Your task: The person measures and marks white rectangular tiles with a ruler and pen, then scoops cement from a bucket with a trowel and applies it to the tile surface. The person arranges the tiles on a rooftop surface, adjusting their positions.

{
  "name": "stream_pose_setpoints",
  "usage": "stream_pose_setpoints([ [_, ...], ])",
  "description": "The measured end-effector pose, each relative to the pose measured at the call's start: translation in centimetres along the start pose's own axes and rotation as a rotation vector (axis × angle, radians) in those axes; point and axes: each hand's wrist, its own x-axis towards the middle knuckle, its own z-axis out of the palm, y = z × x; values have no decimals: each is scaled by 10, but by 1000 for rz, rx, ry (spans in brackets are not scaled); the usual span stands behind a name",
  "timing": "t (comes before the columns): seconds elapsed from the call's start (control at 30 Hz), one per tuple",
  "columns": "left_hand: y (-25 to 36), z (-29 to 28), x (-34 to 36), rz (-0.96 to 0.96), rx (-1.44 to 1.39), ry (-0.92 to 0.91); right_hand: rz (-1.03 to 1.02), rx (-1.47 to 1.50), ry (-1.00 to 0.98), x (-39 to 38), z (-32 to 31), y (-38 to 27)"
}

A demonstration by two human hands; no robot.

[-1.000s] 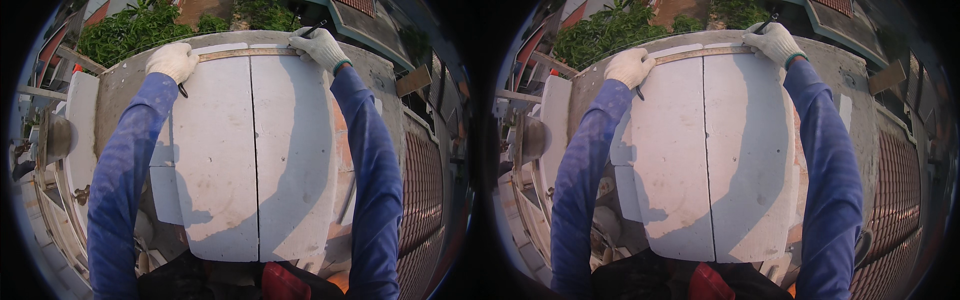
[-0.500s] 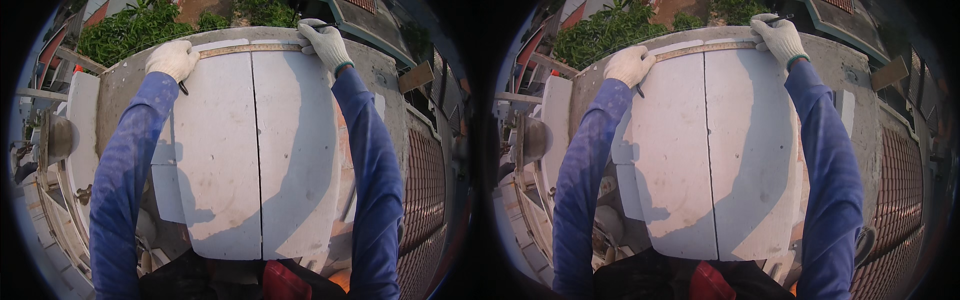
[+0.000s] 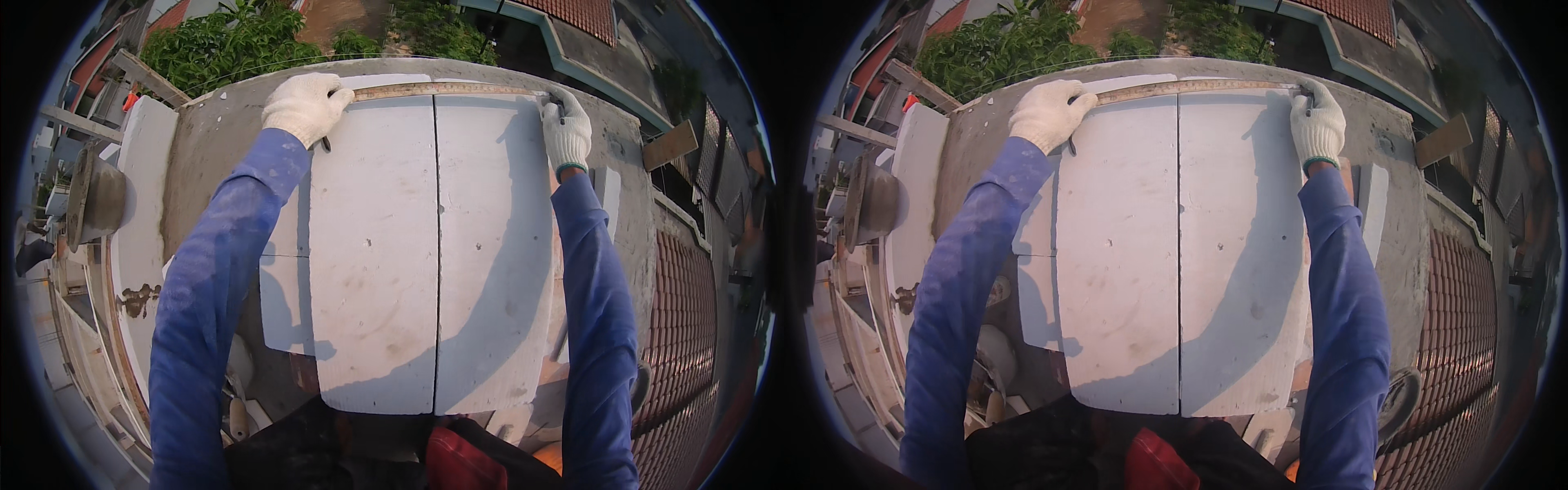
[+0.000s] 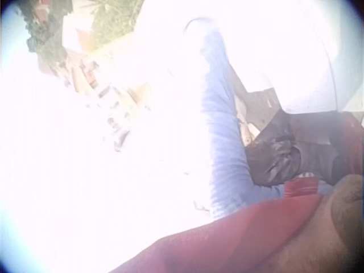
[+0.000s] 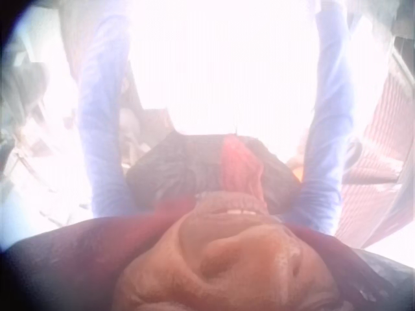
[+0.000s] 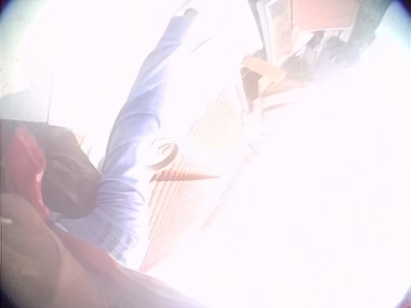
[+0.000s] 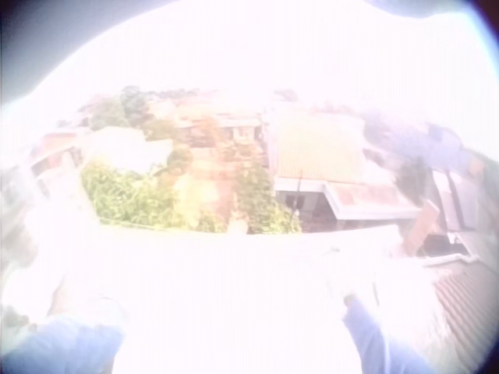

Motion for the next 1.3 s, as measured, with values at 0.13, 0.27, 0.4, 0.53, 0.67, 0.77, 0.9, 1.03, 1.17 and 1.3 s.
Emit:
stream_pose_setpoints([
  [0.13,-45,-25,-7,17,-52,-35,-219,-205,-106,-28,1,-76],
  [0.27,-85,-35,-8,-12,18,-64,-354,-215,-146,-48,30,-132],
  [0.4,-98,-29,-4,-83,1,-51,-236,-146,-75,-47,47,-114],
  [0.53,-103,-21,2,-47,36,-60,-332,-6,27,-55,64,-93],
  [0.67,-91,-18,14,-41,57,-48,-360,42,42,-55,68,-82],
  [0.77,-88,-15,23,-36,85,-46,-301,55,27,-56,70,-82],
  [0.9,-93,-7,26,-35,71,-62,-225,125,30,-54,62,-93],
  [1.03,-100,1,27,-12,80,-23,-166,176,-98,-31,67,-129],
  [1.17,-93,2,30,-19,93,-41,-324,114,-301,7,104,-172],
  [1.3,-92,-1,28,-54,102,-95,-366,60,-534,12,130,-195],
])
